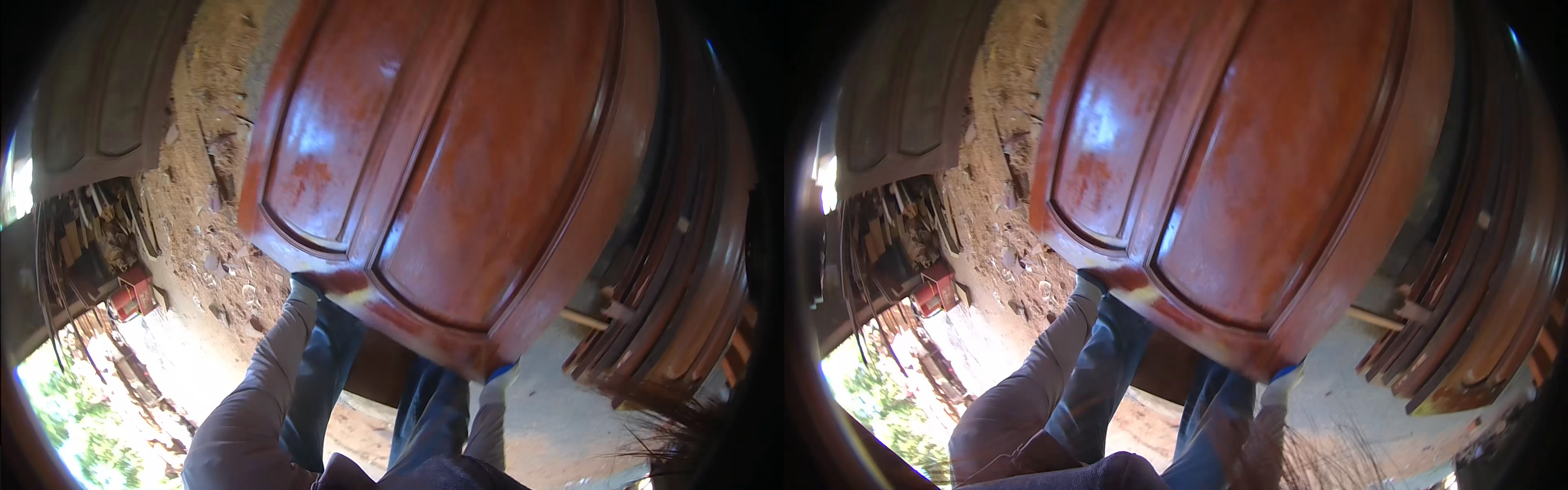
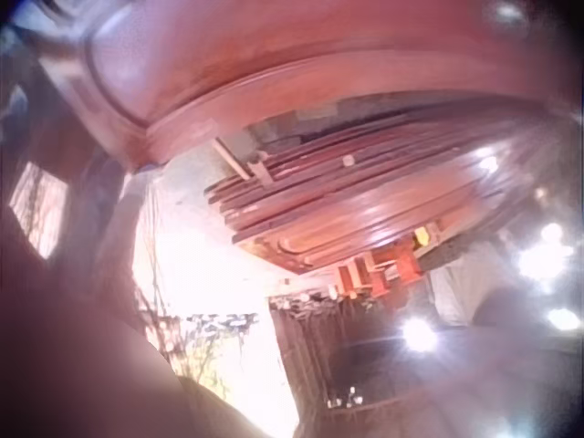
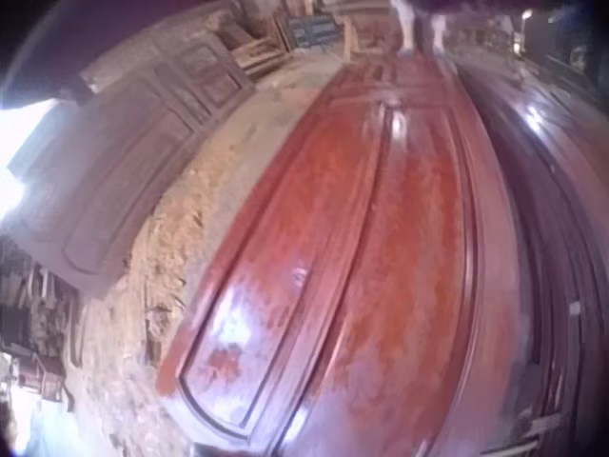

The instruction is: The person moves a wooden door, then uses a spray gun to apply a reddish-brown finish to its surface. The person refills the spray gun from a container and continues spraying the door until the surface is uniformly coated.

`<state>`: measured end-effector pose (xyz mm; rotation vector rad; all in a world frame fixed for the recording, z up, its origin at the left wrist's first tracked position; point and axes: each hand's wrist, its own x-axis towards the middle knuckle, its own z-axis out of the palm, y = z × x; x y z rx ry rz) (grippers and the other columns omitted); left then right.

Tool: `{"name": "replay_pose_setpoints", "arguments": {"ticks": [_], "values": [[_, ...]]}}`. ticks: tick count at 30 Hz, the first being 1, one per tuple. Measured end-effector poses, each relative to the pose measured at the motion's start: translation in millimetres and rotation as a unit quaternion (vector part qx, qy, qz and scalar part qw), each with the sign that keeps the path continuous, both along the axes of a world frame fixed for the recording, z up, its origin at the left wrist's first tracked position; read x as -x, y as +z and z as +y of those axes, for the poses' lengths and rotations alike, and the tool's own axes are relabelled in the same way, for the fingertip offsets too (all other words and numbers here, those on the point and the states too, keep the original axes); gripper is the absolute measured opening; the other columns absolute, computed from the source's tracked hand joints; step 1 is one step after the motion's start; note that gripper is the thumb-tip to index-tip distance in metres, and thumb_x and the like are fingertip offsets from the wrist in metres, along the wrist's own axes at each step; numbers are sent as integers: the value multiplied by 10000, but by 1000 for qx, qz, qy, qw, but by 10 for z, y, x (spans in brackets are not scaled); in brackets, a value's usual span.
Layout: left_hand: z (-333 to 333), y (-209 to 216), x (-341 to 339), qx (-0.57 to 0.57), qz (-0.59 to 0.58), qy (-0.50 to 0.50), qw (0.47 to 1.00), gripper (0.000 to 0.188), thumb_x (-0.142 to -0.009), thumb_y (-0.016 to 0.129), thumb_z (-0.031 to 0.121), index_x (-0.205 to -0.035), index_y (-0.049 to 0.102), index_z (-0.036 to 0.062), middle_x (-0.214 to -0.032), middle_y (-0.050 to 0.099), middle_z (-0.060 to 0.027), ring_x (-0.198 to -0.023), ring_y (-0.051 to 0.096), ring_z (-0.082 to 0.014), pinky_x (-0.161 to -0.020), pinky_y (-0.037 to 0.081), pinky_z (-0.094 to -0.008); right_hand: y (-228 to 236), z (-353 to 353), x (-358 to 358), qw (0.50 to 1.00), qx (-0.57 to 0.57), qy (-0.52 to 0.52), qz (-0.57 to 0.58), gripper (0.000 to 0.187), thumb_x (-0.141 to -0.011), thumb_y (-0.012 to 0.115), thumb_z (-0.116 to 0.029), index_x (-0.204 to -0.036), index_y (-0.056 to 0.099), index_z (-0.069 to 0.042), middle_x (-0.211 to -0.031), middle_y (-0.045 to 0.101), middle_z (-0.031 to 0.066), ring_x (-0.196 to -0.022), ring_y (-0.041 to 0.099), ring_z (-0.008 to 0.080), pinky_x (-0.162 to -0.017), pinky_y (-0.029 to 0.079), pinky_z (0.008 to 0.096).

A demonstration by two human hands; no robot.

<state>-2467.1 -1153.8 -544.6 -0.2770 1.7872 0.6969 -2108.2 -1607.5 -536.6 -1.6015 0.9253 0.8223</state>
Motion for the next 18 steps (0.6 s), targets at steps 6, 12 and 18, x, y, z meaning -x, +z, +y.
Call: {"name": "replay_pose_setpoints", "arguments": {"ticks": [6,12,18], "values": [[30,204,-188,-10,-25,37,999,608,-863,493,513,-1343,486,140,-1407,484,-74,-1262,479,-269,-1029,375,-483,875,416,-383,992,34,106,-56,623,-979,407,-558,-1240,459,5,-1193,493,92,-1088,443,232,-939,358,374],[-203,263,-441,10,-32,39,999,573,-874,489,485,-1335,505,145,-1404,493,-68,-1265,482,-261,-1033,374,-468,1625,921,-810,974,70,183,-117,601,-980,409,-554,-1188,470,6,-1133,491,84,-1034,431,223,-894,351,374],[-1030,671,-904,63,-4,-131,989,540,-884,484,457,-1327,525,151,-1402,501,-62,-1267,485,-253,-1037,373,-454,2395,1188,-1333,956,73,228,-172,584,-981,411,-551,-1135,482,7,-1074,490,77,-980,420,213,-850,344,374]]}}
